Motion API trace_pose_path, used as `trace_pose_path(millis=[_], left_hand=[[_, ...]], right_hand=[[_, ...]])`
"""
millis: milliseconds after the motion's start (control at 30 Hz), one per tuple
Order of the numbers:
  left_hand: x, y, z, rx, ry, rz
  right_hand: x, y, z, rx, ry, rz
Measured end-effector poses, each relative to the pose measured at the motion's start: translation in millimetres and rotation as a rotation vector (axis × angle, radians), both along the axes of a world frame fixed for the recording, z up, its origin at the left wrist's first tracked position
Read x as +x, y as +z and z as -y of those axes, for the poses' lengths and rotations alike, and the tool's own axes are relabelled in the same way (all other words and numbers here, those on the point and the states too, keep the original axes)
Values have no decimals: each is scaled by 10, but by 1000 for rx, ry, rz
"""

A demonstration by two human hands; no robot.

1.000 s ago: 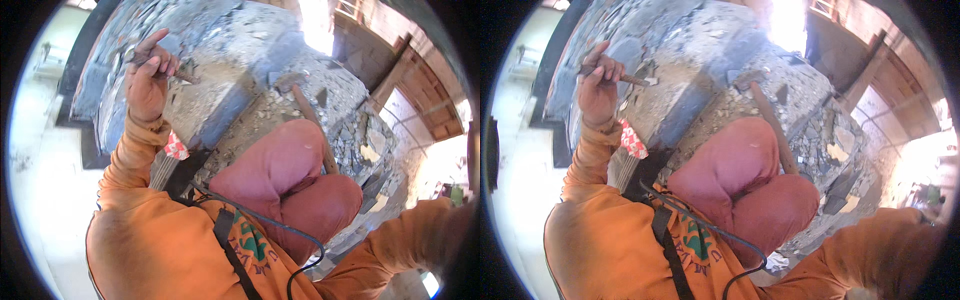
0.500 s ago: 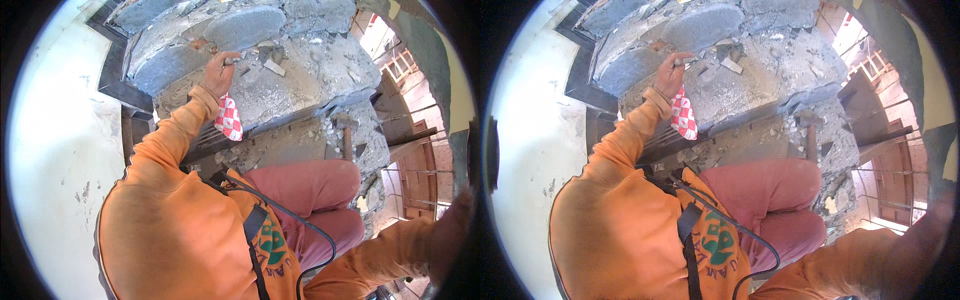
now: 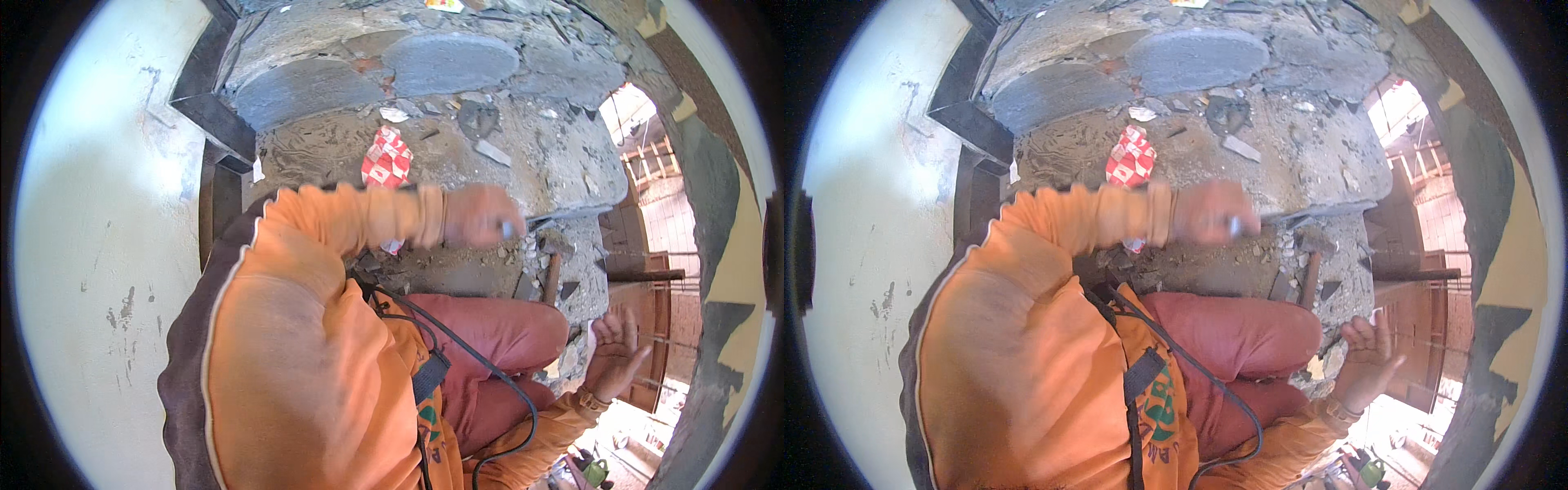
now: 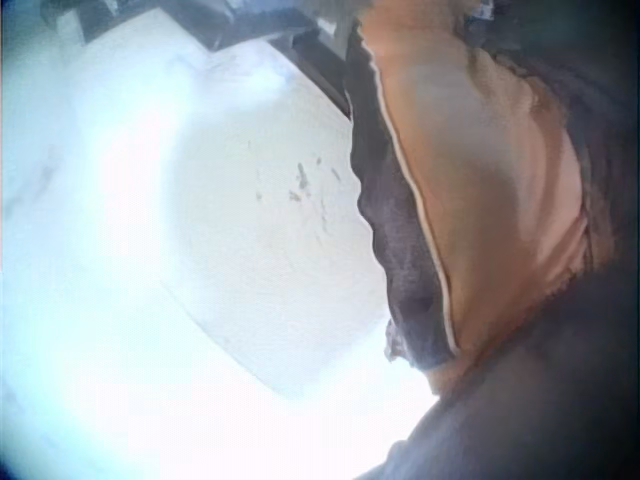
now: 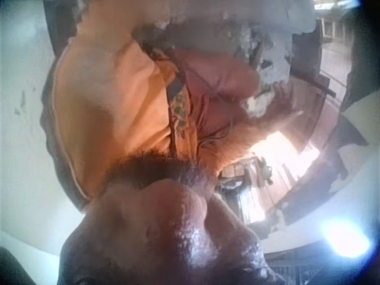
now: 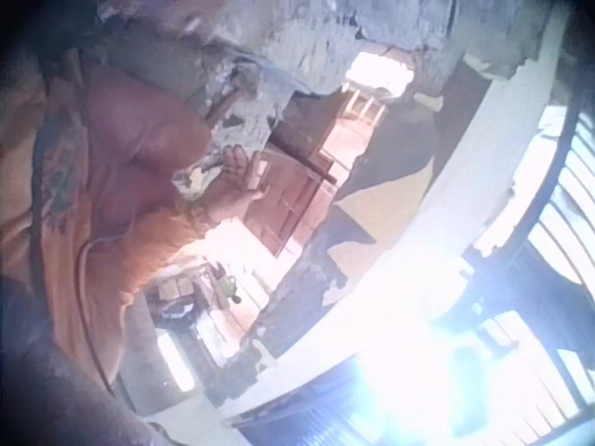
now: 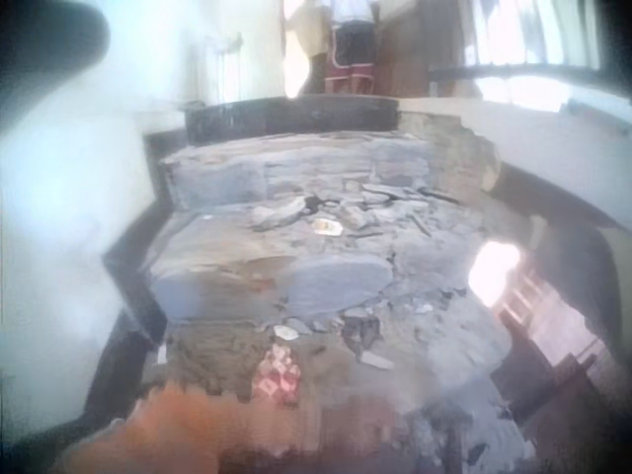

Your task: The person uses a hammer and a chisel to break off tiles and concrete from a staircase, then picks up and moves the loosened tiles by hand.

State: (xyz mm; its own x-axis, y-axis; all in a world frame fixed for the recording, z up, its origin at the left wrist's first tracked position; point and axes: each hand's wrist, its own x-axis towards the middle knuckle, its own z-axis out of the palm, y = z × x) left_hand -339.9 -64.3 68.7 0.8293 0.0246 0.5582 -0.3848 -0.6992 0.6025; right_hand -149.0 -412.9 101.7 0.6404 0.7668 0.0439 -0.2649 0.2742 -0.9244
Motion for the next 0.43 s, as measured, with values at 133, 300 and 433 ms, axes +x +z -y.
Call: trace_pose_path(millis=[133,300,433], left_hand=[[-308,553,-119,390,314,138],[-648,-75,-711,213,680,-149],[-764,12,-77,336,398,-408]], right_hand=[[136,-585,-79,-412,-162,-21],[310,-1142,-168,-672,-54,117],[629,-1748,-81,-775,47,376]])
